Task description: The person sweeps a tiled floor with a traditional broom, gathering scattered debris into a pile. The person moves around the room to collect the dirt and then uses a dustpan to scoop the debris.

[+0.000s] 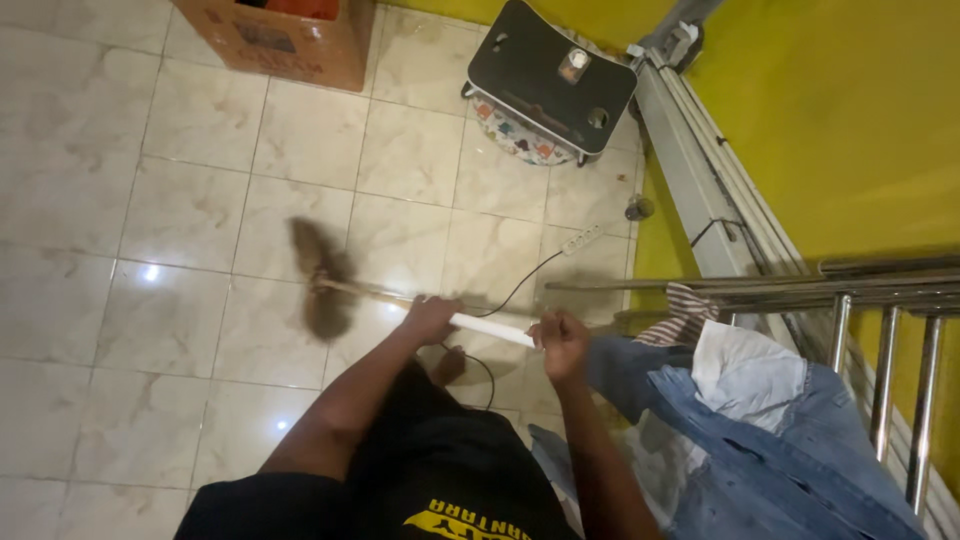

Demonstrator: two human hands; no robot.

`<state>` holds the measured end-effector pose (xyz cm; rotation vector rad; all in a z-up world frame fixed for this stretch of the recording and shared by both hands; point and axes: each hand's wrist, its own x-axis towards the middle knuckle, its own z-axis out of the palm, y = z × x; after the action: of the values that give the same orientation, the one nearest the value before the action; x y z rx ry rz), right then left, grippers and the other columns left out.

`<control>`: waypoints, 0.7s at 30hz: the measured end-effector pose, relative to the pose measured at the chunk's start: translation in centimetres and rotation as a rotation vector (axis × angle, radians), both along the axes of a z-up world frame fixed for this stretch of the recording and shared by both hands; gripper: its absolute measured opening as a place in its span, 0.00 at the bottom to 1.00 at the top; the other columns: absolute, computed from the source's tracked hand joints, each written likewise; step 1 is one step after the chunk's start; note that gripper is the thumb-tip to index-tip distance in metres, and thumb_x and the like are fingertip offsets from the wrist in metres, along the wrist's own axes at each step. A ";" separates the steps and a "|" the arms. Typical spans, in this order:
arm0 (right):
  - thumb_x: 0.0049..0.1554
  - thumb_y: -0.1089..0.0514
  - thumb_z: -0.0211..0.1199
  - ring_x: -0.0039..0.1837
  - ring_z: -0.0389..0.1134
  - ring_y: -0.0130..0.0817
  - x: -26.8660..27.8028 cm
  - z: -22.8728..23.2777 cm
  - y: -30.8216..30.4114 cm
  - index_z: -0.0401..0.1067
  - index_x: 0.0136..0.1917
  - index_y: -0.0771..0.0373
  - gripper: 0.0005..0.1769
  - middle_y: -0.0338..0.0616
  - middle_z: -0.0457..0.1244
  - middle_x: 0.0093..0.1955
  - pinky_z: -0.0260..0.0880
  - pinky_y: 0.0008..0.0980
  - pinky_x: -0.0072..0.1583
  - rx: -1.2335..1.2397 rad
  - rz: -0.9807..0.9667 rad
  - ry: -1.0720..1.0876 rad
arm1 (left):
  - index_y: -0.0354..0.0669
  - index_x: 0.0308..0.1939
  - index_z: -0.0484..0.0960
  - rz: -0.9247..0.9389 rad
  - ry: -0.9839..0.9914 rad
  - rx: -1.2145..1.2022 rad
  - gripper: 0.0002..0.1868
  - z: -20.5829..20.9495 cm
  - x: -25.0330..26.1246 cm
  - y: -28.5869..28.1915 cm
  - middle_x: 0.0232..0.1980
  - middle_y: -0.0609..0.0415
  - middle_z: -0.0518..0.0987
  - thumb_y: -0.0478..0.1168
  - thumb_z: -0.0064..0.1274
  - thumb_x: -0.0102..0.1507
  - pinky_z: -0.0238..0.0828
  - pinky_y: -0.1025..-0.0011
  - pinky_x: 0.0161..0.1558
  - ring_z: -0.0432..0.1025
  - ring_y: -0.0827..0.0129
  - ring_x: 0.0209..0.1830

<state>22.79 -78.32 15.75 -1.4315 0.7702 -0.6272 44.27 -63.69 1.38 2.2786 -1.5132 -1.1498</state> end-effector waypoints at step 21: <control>0.69 0.51 0.59 0.27 0.57 0.35 -6.6 20.0 -12.9 0.58 0.36 0.63 0.24 0.48 0.54 0.26 0.68 0.46 0.36 -0.597 -0.590 -0.327 | 0.48 0.52 0.79 -0.740 0.671 -0.502 0.13 15.9 -4.9 -33.5 0.50 0.46 0.81 0.38 0.57 0.63 0.71 0.54 0.51 0.75 0.48 0.52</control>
<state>16.15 -91.22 35.74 -1.5670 0.7748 -1.6096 39.34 -97.19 17.25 0.8750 -2.0444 -1.2860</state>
